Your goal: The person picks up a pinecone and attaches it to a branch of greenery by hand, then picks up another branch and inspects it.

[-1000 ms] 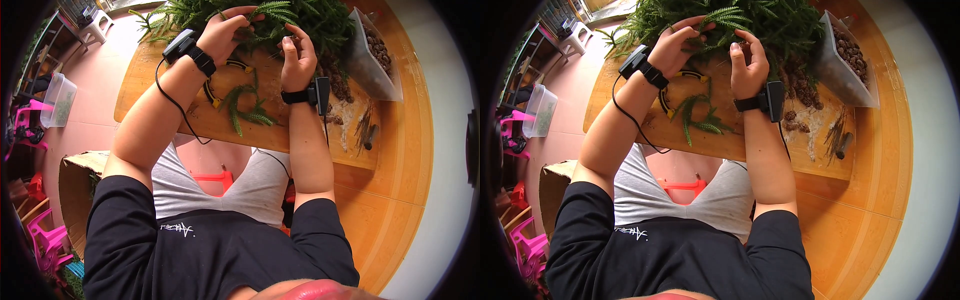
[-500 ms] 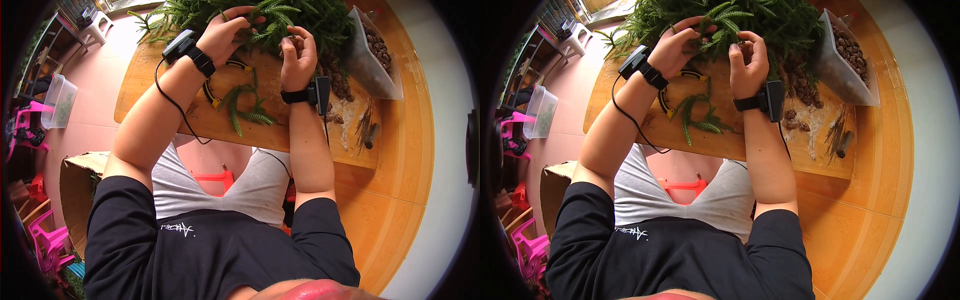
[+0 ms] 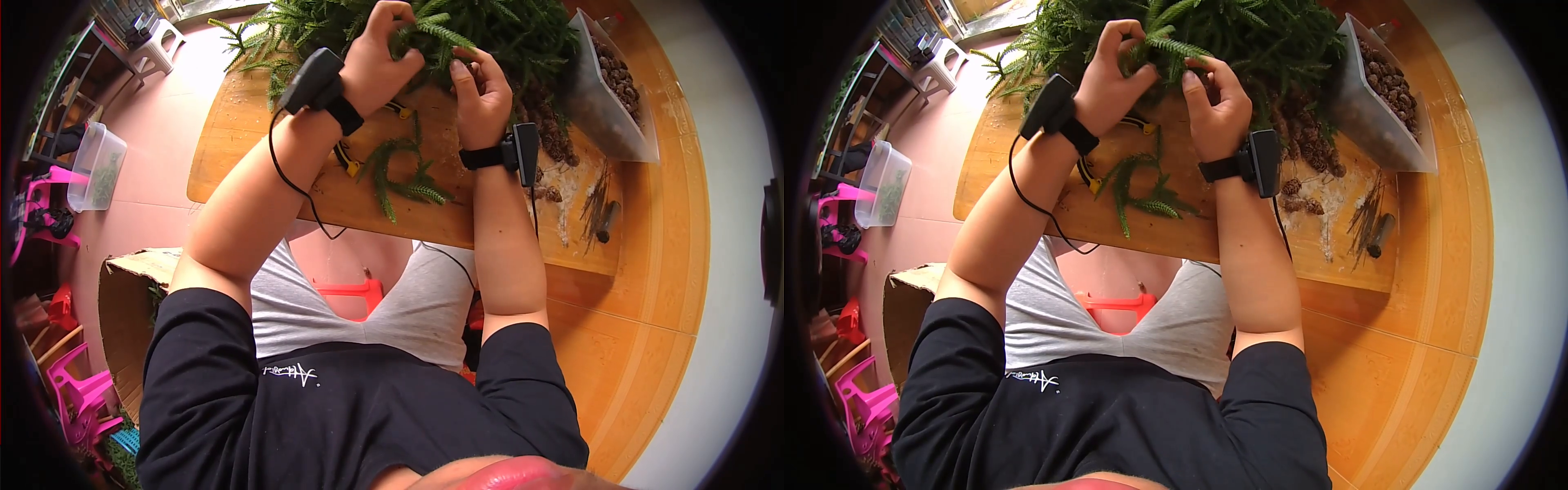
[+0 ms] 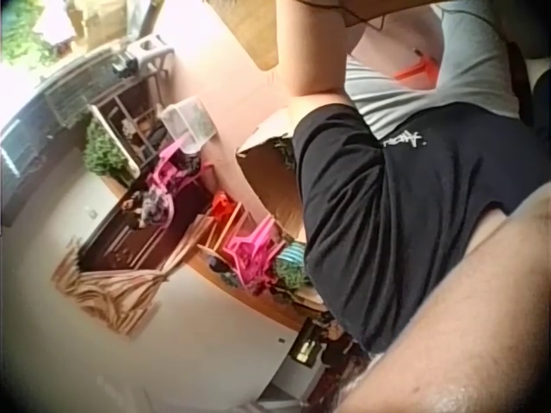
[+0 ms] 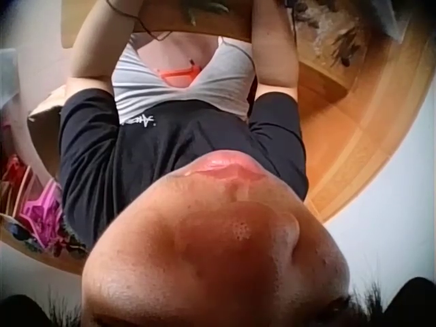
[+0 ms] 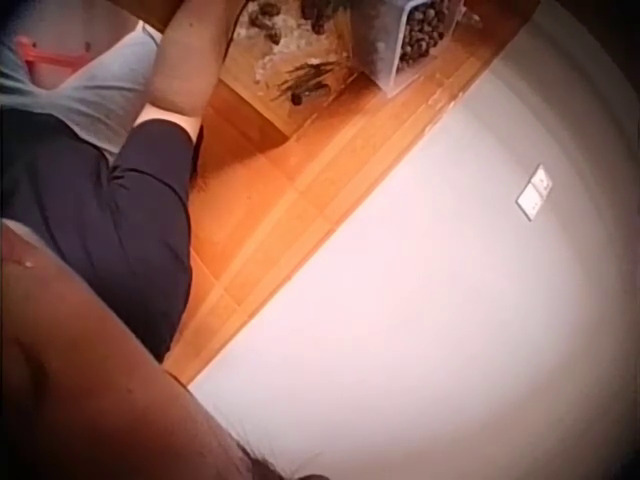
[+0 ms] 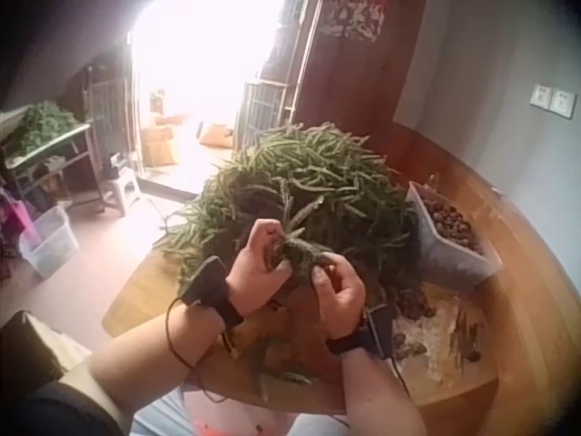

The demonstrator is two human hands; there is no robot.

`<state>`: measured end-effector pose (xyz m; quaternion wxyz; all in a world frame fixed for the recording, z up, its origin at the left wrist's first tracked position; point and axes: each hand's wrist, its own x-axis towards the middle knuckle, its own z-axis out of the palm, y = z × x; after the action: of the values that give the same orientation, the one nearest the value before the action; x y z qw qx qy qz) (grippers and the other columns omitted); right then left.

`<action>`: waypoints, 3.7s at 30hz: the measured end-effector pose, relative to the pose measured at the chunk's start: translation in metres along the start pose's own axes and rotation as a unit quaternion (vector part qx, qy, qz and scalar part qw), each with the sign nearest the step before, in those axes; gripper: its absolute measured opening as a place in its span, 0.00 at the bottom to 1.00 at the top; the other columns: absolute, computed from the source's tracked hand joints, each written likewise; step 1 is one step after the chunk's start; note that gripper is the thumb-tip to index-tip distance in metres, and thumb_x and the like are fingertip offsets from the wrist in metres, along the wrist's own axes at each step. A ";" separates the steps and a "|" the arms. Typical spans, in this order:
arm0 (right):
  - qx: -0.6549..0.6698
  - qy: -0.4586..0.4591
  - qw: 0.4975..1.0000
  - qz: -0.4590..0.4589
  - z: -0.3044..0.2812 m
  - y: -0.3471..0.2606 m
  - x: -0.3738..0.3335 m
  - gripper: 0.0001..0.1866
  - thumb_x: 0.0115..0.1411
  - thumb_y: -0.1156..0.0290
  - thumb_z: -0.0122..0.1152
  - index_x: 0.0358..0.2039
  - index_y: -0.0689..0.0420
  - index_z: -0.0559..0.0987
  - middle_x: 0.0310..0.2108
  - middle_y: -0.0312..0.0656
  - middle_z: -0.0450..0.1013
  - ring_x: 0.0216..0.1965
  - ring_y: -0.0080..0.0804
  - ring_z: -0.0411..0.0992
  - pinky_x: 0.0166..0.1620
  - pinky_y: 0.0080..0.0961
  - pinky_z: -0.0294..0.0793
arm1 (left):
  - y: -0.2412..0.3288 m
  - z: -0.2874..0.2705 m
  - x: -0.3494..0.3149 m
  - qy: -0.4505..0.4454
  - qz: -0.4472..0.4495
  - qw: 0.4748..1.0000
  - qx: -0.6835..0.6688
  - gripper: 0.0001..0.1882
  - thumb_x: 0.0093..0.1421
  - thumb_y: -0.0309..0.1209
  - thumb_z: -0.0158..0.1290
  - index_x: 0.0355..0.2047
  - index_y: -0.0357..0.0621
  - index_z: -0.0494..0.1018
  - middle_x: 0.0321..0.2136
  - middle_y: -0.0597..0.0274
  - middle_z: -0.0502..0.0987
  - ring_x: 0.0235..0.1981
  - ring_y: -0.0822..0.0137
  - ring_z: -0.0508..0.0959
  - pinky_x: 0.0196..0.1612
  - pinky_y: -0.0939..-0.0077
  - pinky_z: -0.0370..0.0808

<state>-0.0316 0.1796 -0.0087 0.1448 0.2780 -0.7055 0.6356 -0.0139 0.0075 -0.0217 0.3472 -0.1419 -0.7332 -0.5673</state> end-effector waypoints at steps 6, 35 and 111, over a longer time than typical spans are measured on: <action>-0.025 -0.018 0.999 0.016 -0.001 0.001 -0.001 0.10 0.64 0.70 0.60 0.42 0.61 0.80 0.27 0.27 0.70 0.28 0.12 0.65 0.32 0.12 0.63 | 0.022 -0.002 0.003 -0.032 0.147 0.971 0.185 0.31 0.51 0.19 0.58 0.56 0.53 0.70 0.56 0.57 0.69 0.59 0.55 0.70 0.58 0.67 0.72; 0.182 0.049 0.980 0.065 -0.009 -0.001 0.007 0.13 0.64 0.67 0.63 0.46 0.61 0.76 0.31 0.36 0.75 0.25 0.18 0.67 0.30 0.19 0.70 | 0.016 -0.004 0.006 -0.083 -0.126 0.973 -0.173 0.13 0.62 0.27 0.59 0.46 0.37 0.76 0.31 0.69 0.77 0.28 0.80 0.74 0.34 0.84 0.73; 0.278 0.076 0.956 0.049 -0.013 0.003 0.013 0.15 0.62 0.68 0.65 0.45 0.64 0.80 0.36 0.44 0.79 0.31 0.28 0.77 0.37 0.25 0.80 | 0.016 -0.003 0.004 -0.160 -0.170 0.941 -0.245 0.12 0.63 0.32 0.59 0.43 0.36 0.79 0.32 0.69 0.80 0.31 0.80 0.75 0.38 0.83 0.75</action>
<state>-0.0453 0.1900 -0.0020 0.0838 0.2233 -0.5006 0.8322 -0.0066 0.0089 -0.0069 0.0784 -0.1842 -0.6307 -0.7498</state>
